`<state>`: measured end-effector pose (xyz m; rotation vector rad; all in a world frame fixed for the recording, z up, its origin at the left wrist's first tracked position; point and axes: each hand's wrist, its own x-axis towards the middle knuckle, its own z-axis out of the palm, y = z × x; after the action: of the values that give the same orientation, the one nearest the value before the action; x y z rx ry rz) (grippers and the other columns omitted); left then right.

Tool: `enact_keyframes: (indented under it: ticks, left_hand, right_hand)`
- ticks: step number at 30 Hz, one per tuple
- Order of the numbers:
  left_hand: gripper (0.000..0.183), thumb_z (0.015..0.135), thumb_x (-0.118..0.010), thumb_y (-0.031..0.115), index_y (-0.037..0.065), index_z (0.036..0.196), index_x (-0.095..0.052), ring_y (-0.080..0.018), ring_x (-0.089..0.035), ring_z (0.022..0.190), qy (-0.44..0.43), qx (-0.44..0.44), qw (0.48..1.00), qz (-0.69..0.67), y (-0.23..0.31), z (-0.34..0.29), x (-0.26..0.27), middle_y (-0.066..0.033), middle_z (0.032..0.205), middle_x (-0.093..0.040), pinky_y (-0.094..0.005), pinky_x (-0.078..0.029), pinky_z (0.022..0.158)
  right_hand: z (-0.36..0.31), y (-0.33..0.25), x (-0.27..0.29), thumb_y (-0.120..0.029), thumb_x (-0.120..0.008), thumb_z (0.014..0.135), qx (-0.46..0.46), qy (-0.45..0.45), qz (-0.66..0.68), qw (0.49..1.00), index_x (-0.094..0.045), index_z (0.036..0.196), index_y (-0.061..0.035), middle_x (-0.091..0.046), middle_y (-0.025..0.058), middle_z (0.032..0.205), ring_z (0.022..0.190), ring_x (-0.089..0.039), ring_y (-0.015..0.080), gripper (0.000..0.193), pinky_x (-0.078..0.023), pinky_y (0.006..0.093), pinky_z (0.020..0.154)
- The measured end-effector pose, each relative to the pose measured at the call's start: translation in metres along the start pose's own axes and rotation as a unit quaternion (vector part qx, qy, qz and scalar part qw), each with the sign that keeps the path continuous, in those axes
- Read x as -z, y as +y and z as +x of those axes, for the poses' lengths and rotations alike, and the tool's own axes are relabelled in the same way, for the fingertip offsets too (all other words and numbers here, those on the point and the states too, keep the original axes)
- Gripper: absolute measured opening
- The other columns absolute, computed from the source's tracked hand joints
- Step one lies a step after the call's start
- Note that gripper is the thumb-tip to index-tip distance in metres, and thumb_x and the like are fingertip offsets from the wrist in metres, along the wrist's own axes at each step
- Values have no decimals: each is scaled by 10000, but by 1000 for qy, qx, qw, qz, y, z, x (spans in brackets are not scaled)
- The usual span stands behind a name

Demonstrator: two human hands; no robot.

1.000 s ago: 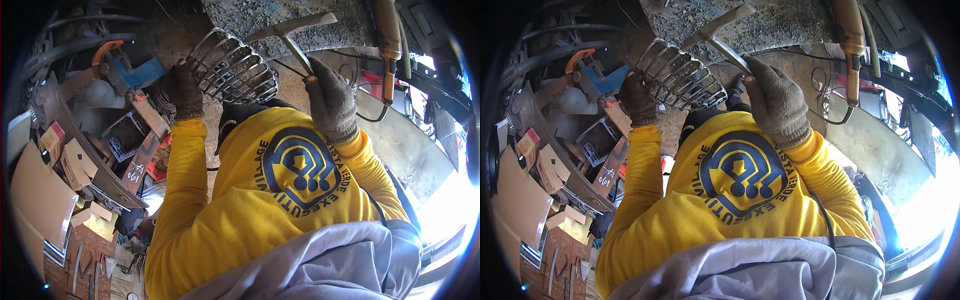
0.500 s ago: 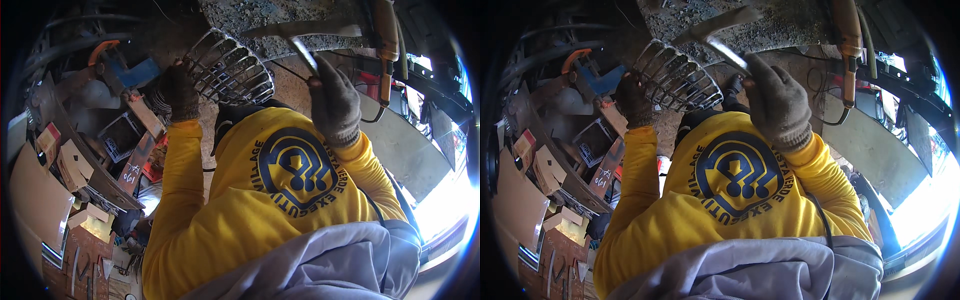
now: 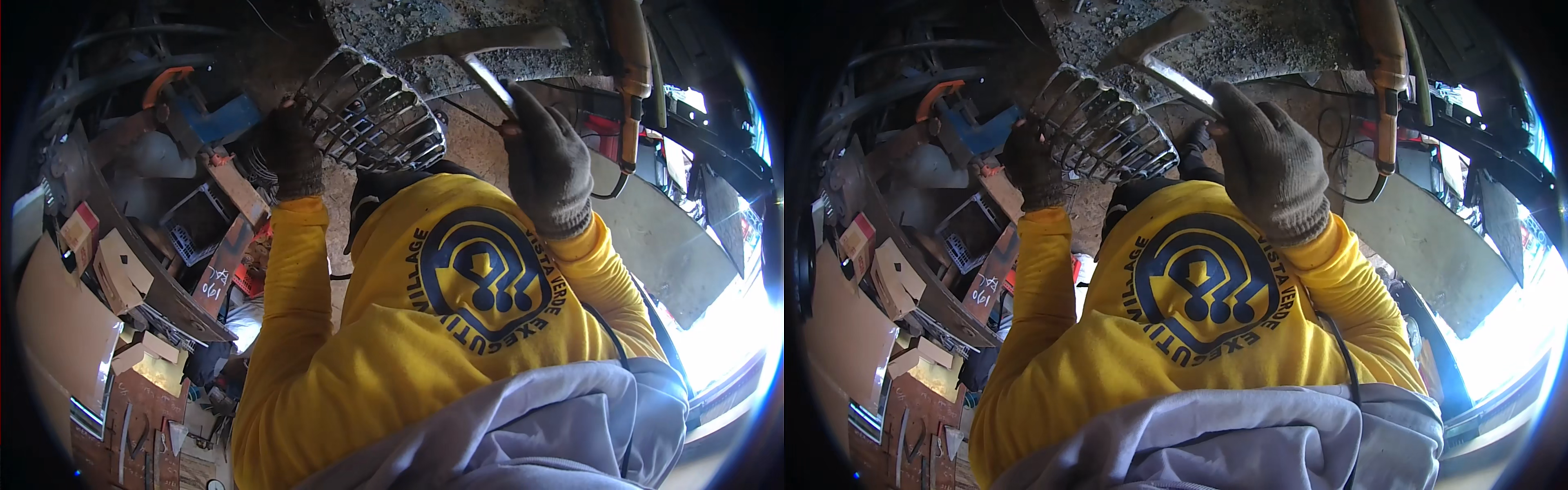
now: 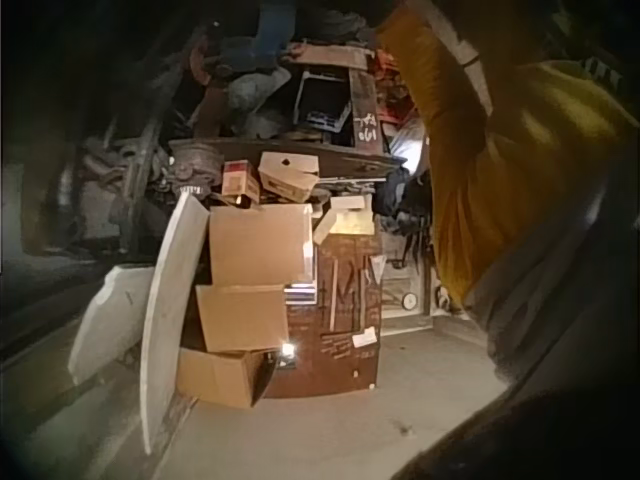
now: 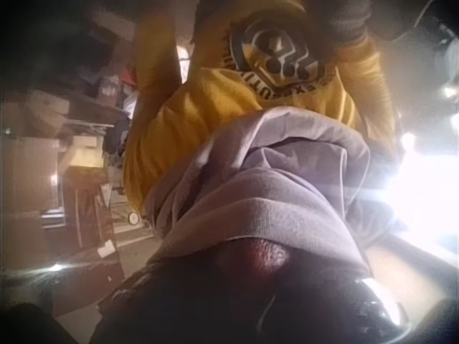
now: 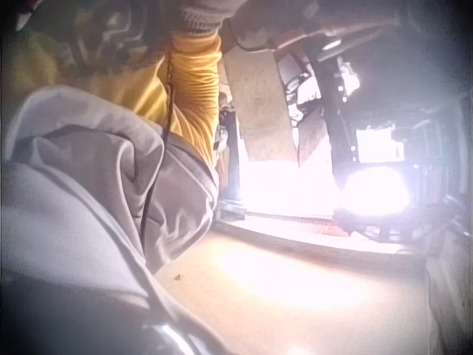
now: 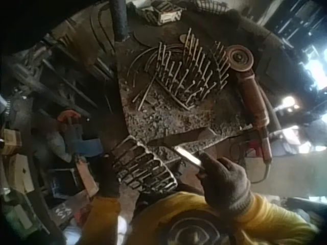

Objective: The person grinds a metal cage with a power tool, uses a hammer to shape the metal rods, and welds pieces together using a welding rod.

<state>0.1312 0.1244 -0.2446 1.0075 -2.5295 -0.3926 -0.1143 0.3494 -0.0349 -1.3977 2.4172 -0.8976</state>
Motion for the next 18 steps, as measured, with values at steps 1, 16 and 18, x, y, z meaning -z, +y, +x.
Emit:
enact_keyframes:
  ticks: [1,16,18]
  left_hand:
    - [472,785,-809,378,100,1152,-708,-339,-683,896,-24,11,1000,6,1,0,1,-110,954,-704,-439,-543,801]
    - [412,754,-774,55,106,1156,-699,-322,-669,852,22,-50,998,-8,6,3,4,-113,915,-672,-430,-528,740]
    - [411,754,-775,68,107,1156,-697,-317,-665,839,53,-55,997,-16,5,3,0,-110,907,-667,-430,-524,732]
  right_hand:
    - [0,-3,4,-117,-689,916,6,1,-20,1000,-655,1282,-97,-681,140,861,735,-699,323,368,-558,403,643]
    - [0,-1,-1,-123,-705,910,-5,-30,-32,999,-653,1293,-80,-700,148,881,725,-717,314,389,-574,389,634]
    - [2,1,0,-123,-707,908,10,-3,-32,999,-651,1296,-81,-702,148,885,725,-717,314,394,-575,387,634]
